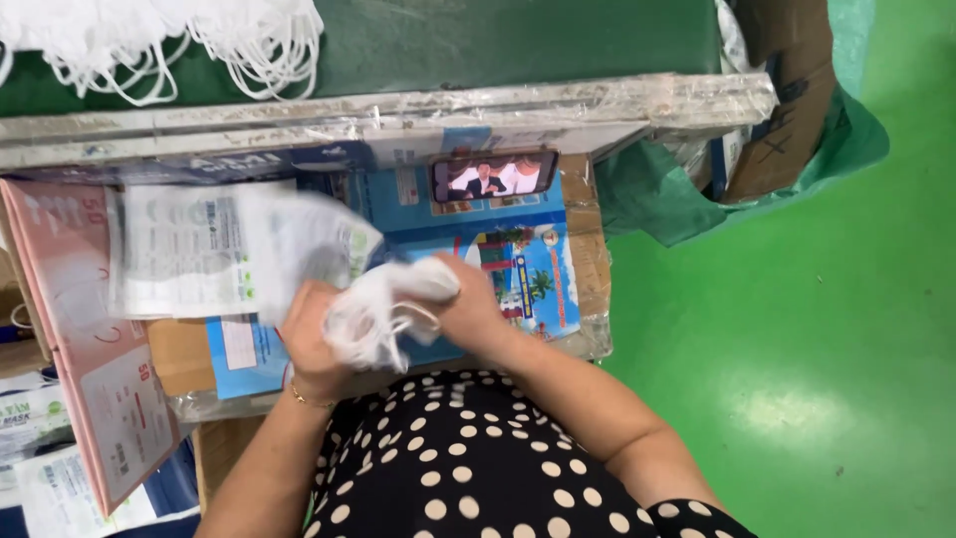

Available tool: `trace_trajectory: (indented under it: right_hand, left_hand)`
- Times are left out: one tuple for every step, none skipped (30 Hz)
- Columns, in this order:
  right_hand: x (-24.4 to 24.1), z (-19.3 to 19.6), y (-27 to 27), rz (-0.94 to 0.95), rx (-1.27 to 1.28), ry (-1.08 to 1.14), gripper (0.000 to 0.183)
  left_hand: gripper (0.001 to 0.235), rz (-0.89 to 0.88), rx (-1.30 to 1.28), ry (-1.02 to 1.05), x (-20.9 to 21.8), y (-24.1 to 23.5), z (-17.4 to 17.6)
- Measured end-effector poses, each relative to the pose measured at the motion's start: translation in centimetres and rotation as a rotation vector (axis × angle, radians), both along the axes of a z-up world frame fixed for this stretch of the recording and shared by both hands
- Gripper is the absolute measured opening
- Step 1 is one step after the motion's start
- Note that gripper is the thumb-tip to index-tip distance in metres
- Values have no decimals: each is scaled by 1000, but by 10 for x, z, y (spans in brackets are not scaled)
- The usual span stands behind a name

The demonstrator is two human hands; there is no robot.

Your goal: The person is folding and packing face masks into plastic bags or boxes on a production line.

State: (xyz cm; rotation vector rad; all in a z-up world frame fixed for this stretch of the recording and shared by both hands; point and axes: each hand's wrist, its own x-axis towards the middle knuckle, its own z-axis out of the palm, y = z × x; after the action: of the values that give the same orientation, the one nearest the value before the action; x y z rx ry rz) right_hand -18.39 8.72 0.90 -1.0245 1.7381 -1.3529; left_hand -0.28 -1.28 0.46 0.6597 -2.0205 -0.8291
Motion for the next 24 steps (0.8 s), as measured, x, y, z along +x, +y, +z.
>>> trace_trajectory:
  right_hand:
    - [-5, -10, 0, -88, -20, 319, 21]
    - [-5, -12, 5, -90, -13, 316, 21]
    - [-9, -14, 2, -136, 7, 233, 24]
    - [-13, -16, 0, -180, 25, 150, 27]
    - [-14, -16, 0, -178, 23, 149, 27]
    - [-14, -16, 1, -6, 125, -82, 27]
    - [-12, -17, 5, 165, 231, -317, 28]
    - [-9, -16, 12, 167, 234, -321, 28]
    - [-11, -15, 16, 272, 194, -283, 29]
    - [-12, -13, 19, 376, 154, -243, 30]
    - [-11, -13, 21, 378, 157, -245, 30]
    - [-9, -14, 23, 334, 165, -209, 29]
    - [-6, -14, 22, 293, 170, -173, 29]
    - [-5, -5, 20, 299, 169, -174, 29]
    - [-4, 4, 18, 316, 91, -187, 33]
    - [-3, 13, 17, 334, 13, -200, 37]
    - [-4, 3, 22, 332, 13, -200, 37]
    - [-5, -7, 27, 477, 85, 67, 35]
    - [-8, -16, 31, 612, 155, 341, 34]
    - [-10, -8, 29, 607, 155, 345, 34]
    - [-10, -1, 27, 614, 311, 365, 31]
    - [-10, 6, 25, 618, 468, 384, 28]
    - [-13, 29, 20, 619, 468, 381, 28]
    - [-17, 51, 14, 548, 108, 277, 44]
  left_hand:
    - [12, 51, 98, 38, -4, 4, 17]
    - [12, 48, 104, 34, -6, 10, 21]
    - [14, -30, 39, -48, -11, 8, 24]
    - [16, -106, -26, -131, -16, 7, 29]
    - [16, -103, -28, -132, -19, 6, 27]
    - [16, -87, 90, -148, -21, 6, 24]
    - [16, -71, 213, -167, -22, 8, 22]
    - [16, -69, 216, -171, -16, 9, 19]
    - [15, -108, 506, -94, -15, 7, 16]
    - [15, -148, 796, -17, -14, 5, 12]
    - [15, -145, 799, -17, -16, 3, 26]
    - [20, -113, 554, -31, -17, 1, 41]
    - [30, -79, 305, -46, -18, -2, 55]
    - [30, -73, 303, -47, -20, -7, 69]
    - [26, -54, 105, -116, -23, -11, 82]
    - [23, -35, -94, -185, -26, -15, 96]
    - [23, -37, -94, -184, -22, -15, 81]
    - [13, -145, -105, -222, -17, -14, 67]
    - [6, -256, -120, -256, -15, -15, 53]
    - [6, -260, -123, -252, -18, -12, 52]
    - [7, -259, -124, -281, -19, -8, 52]
    - [9, -257, -125, -309, -21, -5, 52]
    - [9, -258, -124, -312, -16, -8, 37]
    - [5, -109, -6, -247, -12, -11, 22]
